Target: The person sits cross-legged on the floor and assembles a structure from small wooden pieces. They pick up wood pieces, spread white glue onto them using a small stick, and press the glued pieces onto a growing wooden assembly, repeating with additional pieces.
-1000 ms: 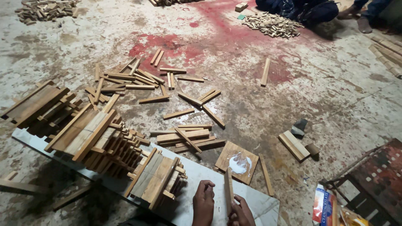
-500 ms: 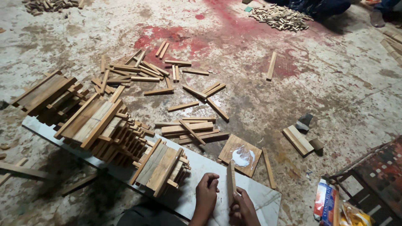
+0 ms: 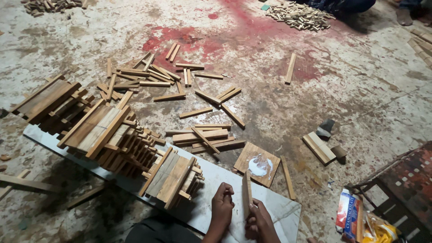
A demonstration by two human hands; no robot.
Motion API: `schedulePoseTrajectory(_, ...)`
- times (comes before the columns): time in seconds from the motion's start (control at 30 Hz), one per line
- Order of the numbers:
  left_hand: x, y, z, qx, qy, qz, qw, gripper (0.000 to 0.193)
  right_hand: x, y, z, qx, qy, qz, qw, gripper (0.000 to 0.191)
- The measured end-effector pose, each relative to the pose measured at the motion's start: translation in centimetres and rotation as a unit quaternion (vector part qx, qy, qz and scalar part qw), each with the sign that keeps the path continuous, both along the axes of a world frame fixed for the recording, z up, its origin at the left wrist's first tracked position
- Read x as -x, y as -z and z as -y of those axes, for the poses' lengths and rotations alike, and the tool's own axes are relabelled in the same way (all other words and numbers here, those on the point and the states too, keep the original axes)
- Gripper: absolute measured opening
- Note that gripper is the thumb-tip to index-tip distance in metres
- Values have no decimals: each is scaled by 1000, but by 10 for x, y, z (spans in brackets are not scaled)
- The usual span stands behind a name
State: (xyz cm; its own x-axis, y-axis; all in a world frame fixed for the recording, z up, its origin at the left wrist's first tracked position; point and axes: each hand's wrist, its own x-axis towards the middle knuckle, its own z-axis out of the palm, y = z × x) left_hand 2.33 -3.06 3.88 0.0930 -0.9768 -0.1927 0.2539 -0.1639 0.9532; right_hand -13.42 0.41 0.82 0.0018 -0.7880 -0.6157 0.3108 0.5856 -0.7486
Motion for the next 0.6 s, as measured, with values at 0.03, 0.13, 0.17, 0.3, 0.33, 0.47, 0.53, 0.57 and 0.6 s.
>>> schedulePoseTrajectory(0.03,0,0,0,3,3,-11,1000,17,0,1,0,-3,4,8,1000,52)
schedulePoseTrajectory(0.13,0,0,5,-9,-12,-92,996,20,1,3,1,11,6,31,999,50)
schedulePoseTrajectory(0.17,0,-1,5,-1,-12,-94,995,20,1,4,1,9,6,37,999,49)
schedulePoseTrajectory(0.3,-2,-2,4,20,-19,-90,996,21,1,4,-1,-1,10,54,998,46)
schedulePoseTrajectory(0.33,-2,-3,2,26,-22,-85,996,21,1,3,-2,-2,13,57,998,46)
schedulePoseTrajectory(0.47,-2,-4,1,16,-17,-92,995,20,0,0,-3,-9,10,60,998,44)
schedulePoseTrajectory(0.53,-1,-3,1,19,-12,-104,994,21,0,-1,-3,2,8,75,997,43)
schedulePoseTrajectory(0.57,0,-2,2,20,-12,-110,994,21,0,-1,-3,1,7,76,997,43)
schedulePoseTrajectory(0.6,0,-1,2,21,-12,-115,993,21,0,-1,-3,0,5,78,997,43)
